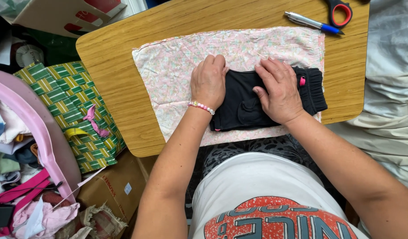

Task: The person places a pair of black shorts on a floral fabric and uses a blue pen to mark the fabric along the shorts' outline. They then use a ruler to draw straight lines on the fabric for cutting or sewing.

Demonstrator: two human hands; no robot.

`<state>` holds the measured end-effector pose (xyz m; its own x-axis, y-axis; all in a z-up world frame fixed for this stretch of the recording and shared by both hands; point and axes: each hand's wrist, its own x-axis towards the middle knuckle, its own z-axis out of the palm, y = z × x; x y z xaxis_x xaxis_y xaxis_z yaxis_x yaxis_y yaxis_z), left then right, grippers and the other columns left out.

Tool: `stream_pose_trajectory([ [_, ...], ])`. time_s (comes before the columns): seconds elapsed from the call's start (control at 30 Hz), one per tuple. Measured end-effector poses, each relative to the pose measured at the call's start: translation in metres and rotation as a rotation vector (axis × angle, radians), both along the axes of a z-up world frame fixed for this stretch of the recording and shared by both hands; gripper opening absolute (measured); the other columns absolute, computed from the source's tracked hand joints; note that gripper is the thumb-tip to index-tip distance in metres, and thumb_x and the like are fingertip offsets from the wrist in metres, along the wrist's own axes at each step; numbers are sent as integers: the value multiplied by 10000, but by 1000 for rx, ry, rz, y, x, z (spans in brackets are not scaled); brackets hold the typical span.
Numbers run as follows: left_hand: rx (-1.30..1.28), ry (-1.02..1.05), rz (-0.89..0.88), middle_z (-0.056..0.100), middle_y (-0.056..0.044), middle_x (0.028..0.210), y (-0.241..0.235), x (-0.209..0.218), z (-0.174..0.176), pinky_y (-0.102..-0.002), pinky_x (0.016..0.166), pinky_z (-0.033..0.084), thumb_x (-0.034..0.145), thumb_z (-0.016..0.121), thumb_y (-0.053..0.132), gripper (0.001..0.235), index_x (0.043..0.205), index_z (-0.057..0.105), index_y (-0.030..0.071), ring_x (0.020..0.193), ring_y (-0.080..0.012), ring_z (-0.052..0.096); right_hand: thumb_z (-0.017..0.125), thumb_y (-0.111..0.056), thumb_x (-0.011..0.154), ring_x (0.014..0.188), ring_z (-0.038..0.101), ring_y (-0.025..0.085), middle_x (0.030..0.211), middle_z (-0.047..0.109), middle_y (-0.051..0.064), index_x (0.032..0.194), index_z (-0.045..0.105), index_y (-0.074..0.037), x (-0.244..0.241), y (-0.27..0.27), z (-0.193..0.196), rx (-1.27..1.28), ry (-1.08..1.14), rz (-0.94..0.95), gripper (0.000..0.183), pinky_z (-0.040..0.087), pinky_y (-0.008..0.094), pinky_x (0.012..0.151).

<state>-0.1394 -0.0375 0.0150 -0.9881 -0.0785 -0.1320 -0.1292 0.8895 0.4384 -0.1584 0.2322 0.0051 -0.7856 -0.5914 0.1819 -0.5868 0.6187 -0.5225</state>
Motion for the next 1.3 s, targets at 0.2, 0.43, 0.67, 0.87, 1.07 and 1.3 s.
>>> stream_pose_trajectory([
  [0.2, -43, -27, -12, 623, -51, 1009, 4, -4, 11, -513, 913, 612, 1149, 706, 359, 204, 1074, 632, 183, 1023, -350, 745, 887, -357, 1168, 1232, 732, 237, 1228, 726, -70, 1273, 891, -283, -17, -1, -24, 150, 53, -102, 129, 489, 452, 1111],
  [0.43, 51, -44, 43, 624, -59, 998, 5, -1, 5, -508, 912, 606, 1172, 660, 373, 208, 1077, 596, 200, 995, -356, 738, 890, -281, 1138, 1138, 684, 269, 1111, 638, -33, 1130, 803, -229, -25, -14, -5, 193, -59, -123, 101, 463, 446, 1022],
  [0.67, -17, 19, 40, 609, -103, 952, 6, 9, -7, -564, 766, 659, 1235, 581, 376, 207, 1161, 549, 185, 807, -423, 786, 759, -451, 1242, 999, 716, 281, 977, 600, -34, 1173, 662, -264, -25, -7, -25, 268, 15, -136, 222, 466, 459, 990],
  [0.87, -219, 309, -4, 574, -28, 1062, 3, 9, -30, -504, 792, 605, 1184, 673, 352, 169, 1249, 619, 205, 902, -350, 744, 820, -373, 1180, 991, 696, 323, 1012, 590, 11, 1154, 685, -233, -26, -13, -18, 275, 56, -146, 196, 487, 469, 905],
  [1.07, -117, 581, -240, 727, -85, 1190, 63, 10, -15, -446, 1054, 606, 1163, 710, 206, 84, 1199, 763, 152, 1256, -326, 756, 827, -405, 1169, 992, 697, 318, 1025, 587, 7, 1115, 685, -252, -25, -8, -33, 271, 124, -152, 216, 501, 464, 873],
  [1.3, -203, 501, -282, 687, -235, 1634, 60, 43, -27, -518, 1331, 490, 1213, 729, 174, 409, 1584, 703, 2, 1598, -434, 612, 789, -394, 1196, 1013, 695, 329, 1054, 594, 11, 1110, 679, -240, -23, -9, -34, 252, 155, -147, 208, 513, 463, 880],
])
